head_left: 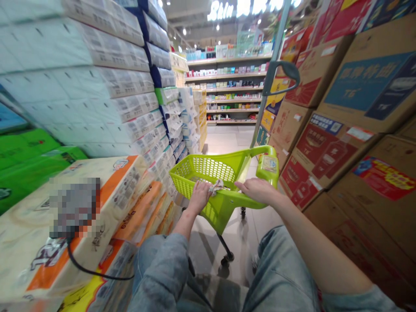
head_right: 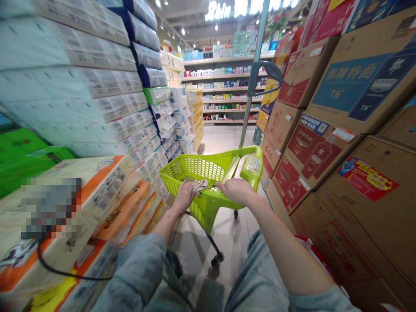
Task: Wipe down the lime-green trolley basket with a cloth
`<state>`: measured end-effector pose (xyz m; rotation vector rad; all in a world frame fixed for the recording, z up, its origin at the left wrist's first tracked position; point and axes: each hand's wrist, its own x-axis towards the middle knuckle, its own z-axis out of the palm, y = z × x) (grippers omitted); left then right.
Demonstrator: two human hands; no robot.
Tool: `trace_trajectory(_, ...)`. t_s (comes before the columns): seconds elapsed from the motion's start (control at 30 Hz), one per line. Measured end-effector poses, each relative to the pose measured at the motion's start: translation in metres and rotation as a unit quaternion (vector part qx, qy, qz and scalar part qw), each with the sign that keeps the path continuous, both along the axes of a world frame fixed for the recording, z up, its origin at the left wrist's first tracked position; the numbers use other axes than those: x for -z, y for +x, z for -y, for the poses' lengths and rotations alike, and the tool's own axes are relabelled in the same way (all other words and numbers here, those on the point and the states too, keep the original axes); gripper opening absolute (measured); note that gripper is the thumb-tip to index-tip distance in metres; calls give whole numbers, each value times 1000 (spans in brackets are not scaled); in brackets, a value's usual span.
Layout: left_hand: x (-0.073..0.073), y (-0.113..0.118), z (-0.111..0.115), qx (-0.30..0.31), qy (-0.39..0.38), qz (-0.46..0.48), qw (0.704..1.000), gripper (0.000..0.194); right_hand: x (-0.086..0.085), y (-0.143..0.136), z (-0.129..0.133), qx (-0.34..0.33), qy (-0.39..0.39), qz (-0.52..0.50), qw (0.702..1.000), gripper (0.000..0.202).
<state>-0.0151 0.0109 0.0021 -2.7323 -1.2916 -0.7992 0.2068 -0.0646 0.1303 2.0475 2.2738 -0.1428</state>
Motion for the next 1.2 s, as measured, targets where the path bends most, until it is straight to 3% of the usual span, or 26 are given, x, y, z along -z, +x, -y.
trace_trajectory(0.17, -3, -10, -12, -10, -4, -61, 998, 23, 0, -8, 2, -33, 20, 19, 999, 83)
trace_trajectory(0.37, -19, 9, 5, 50, 14, -64, 997, 20, -2, -12, 3, -61, 52, 37, 996, 84)
trace_trajectory(0.53, -24, 20, 17, 99, 38, -50, 993, 29, 0, -12, 3, -62, 57, 47, 995, 80)
trace_trajectory(0.8, -28, 11, 3, 85, 26, -101, 991, 18, 0, -14, 6, -54, 46, 49, 996, 74)
trace_trajectory(0.9, -22, -8, -12, 36, 1, -94, 995, 17, 0, -15, 6, -49, 48, 42, 997, 76)
trace_trajectory(1.03, -1, -30, -27, -77, -39, -4, 996, 25, -1, -16, 5, -45, 38, 28, 998, 81)
trace_trajectory(1.1, 13, -25, -24, -136, -54, 92, 985, 36, -1, -17, 5, -46, 37, 23, 998, 83)
trace_trajectory(1.2, 27, 8, 1, -214, -90, 274, 933, 49, -2, -20, 5, -40, 33, 19, 998, 82)
